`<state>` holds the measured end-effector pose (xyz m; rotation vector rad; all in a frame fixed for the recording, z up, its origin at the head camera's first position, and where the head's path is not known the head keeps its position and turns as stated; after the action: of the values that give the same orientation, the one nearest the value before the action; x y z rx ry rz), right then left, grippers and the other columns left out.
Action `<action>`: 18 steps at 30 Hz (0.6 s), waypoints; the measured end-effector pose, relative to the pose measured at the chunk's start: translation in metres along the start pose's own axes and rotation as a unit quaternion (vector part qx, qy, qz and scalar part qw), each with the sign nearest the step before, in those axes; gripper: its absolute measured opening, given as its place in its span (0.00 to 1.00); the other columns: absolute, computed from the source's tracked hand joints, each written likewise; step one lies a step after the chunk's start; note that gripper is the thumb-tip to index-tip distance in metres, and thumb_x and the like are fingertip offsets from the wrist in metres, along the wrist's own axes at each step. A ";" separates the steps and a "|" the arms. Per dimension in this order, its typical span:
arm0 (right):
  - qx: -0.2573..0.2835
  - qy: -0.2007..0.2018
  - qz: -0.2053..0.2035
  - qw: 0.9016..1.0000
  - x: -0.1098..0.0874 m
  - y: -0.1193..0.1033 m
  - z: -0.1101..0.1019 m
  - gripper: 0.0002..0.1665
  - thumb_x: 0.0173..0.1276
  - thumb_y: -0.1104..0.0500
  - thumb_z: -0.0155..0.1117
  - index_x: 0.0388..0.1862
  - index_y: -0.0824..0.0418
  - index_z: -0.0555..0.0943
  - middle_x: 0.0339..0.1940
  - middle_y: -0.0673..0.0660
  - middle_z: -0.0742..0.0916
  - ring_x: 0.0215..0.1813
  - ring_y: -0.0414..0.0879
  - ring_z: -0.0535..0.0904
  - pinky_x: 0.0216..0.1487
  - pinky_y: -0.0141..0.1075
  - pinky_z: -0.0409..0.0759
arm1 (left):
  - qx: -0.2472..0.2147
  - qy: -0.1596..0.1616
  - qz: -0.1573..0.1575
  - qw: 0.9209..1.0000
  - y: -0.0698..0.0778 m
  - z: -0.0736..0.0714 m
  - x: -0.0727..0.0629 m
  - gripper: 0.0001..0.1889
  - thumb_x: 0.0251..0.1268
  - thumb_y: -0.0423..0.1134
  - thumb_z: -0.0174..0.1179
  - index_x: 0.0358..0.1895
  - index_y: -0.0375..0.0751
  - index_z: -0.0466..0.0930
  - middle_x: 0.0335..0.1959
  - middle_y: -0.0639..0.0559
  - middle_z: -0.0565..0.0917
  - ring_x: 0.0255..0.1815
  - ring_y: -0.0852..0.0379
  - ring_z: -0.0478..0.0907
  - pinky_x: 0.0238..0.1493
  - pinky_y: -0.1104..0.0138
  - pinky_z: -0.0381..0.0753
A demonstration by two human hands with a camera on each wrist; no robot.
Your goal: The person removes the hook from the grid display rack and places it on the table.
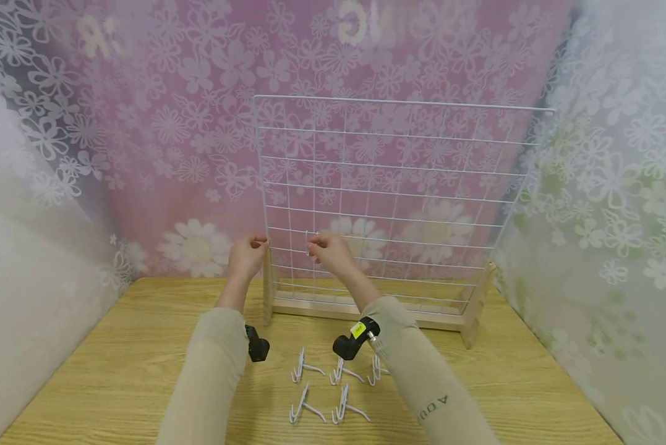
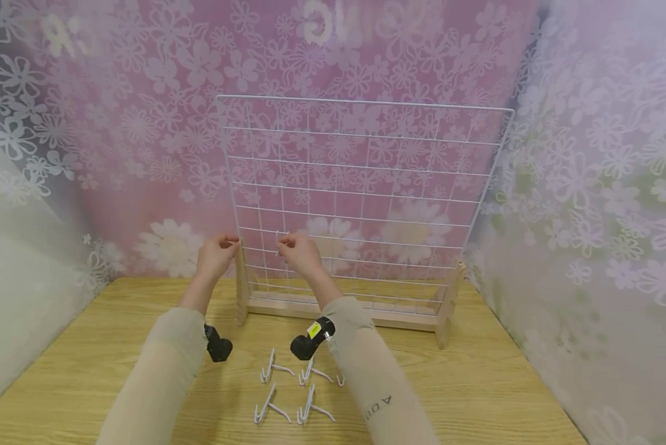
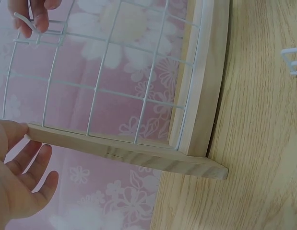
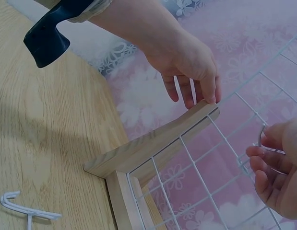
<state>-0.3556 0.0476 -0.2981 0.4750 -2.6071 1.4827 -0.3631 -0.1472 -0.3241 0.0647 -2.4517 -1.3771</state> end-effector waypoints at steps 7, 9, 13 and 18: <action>-0.009 0.006 0.002 1.000 0.002 0.000 0.006 0.14 0.68 0.60 0.57 0.47 0.67 0.80 0.35 0.61 0.85 0.34 0.54 0.81 0.33 0.33 0.78 | 0.004 0.003 0.001 1.000 -0.001 0.000 -0.001 0.14 0.68 0.42 0.51 0.50 0.37 0.77 0.46 0.38 0.79 0.46 0.42 0.75 0.44 0.54 0.74; -0.008 0.009 0.001 1.000 0.003 0.001 0.008 0.13 0.68 0.61 0.57 0.46 0.67 0.80 0.35 0.61 0.86 0.31 0.50 0.81 0.33 0.33 0.78 | 0.004 0.004 0.002 1.000 -0.002 0.000 -0.001 0.15 0.68 0.42 0.51 0.50 0.37 0.77 0.46 0.38 0.79 0.46 0.42 0.75 0.44 0.54 0.74; 0.004 0.023 0.008 1.000 0.004 0.001 0.011 0.13 0.67 0.62 0.58 0.45 0.68 0.81 0.34 0.60 0.86 0.27 0.43 0.78 0.32 0.32 0.77 | 0.002 0.003 0.004 1.000 -0.002 0.000 0.000 0.15 0.68 0.42 0.52 0.50 0.37 0.77 0.46 0.38 0.79 0.46 0.42 0.75 0.44 0.54 0.74; 0.038 0.042 0.026 0.998 0.004 0.001 0.013 0.10 0.65 0.63 0.59 0.42 0.68 0.82 0.32 0.60 0.86 0.26 0.42 0.77 0.33 0.34 0.78 | -0.004 0.001 -0.002 1.000 -0.002 0.000 0.001 0.15 0.67 0.41 0.52 0.50 0.37 0.77 0.47 0.38 0.79 0.47 0.42 0.75 0.46 0.54 0.73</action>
<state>-0.3585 0.0368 -0.3047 0.3470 -2.5250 1.5858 -0.3639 -0.1484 -0.3252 0.0688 -2.4450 -1.3867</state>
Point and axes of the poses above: each hand's wrist, its own x-axis towards the middle knuckle, its own z-axis out of the palm, y = z × x, the point moved 1 cm from there along x, towards the middle knuckle
